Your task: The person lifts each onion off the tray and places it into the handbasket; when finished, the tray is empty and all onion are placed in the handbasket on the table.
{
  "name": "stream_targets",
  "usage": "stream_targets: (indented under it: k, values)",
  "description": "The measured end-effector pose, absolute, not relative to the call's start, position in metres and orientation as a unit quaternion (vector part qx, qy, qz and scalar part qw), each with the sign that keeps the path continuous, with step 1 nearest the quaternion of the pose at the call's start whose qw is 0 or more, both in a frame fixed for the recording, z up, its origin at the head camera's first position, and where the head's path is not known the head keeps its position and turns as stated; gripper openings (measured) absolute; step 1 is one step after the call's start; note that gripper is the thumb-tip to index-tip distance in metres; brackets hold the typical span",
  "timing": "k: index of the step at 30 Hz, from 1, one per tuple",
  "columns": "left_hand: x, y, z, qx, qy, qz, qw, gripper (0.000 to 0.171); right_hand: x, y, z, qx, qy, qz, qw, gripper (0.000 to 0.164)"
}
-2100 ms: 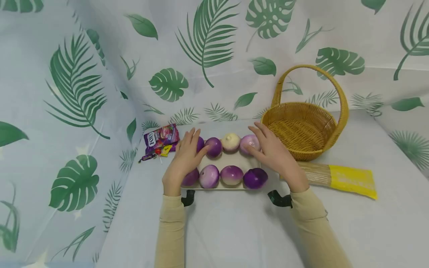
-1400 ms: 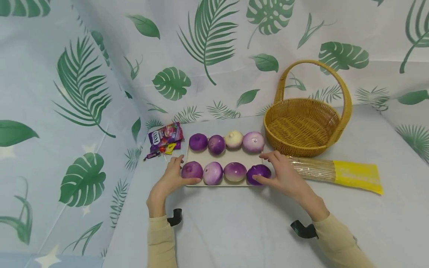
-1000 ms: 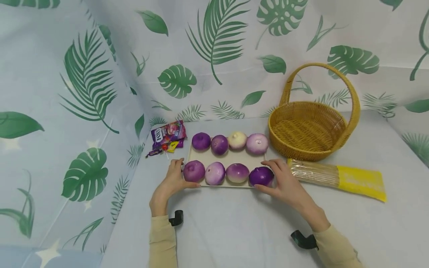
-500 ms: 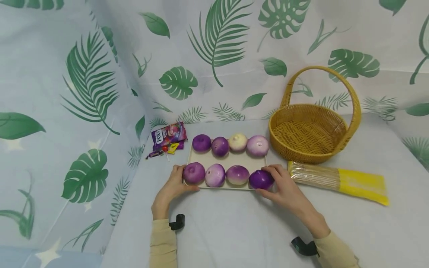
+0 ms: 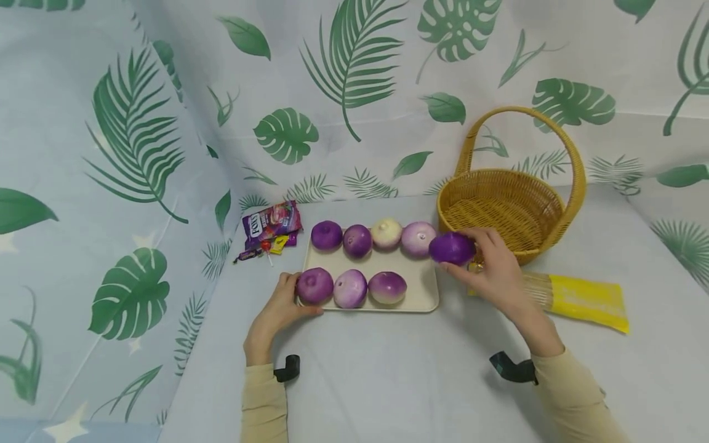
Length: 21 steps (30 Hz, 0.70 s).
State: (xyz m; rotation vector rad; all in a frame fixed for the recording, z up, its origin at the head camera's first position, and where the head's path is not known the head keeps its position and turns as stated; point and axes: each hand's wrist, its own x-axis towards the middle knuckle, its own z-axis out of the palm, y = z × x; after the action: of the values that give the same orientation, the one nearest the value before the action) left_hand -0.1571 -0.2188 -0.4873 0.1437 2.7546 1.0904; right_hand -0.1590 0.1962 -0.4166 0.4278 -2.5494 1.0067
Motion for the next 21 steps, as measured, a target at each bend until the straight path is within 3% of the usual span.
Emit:
stream_targets:
  k: [5,10,15,21]
  values:
    - [-0.157,-0.221,-0.487,0.048,0.926,0.363,0.087,0.097,-0.186,0.218,-0.401,0.086,-0.920,0.347,0.159,0.069]
    - [-0.157,-0.222,-0.489,0.045,0.925,0.367,0.086,0.097,-0.206,0.236,-0.408,0.053,-0.932,0.338,0.120,0.076]
    - [-0.156,-0.221,-0.493,0.043,0.926,0.362,0.092,0.099,-0.211,0.245,-0.422,0.038,-0.941,0.326,0.084,0.079]
    - [-0.157,-0.220,-0.492,0.045,0.927,0.362,0.083,0.100,-0.209,0.243,-0.422,0.051,-0.942,0.319,0.093,0.072]
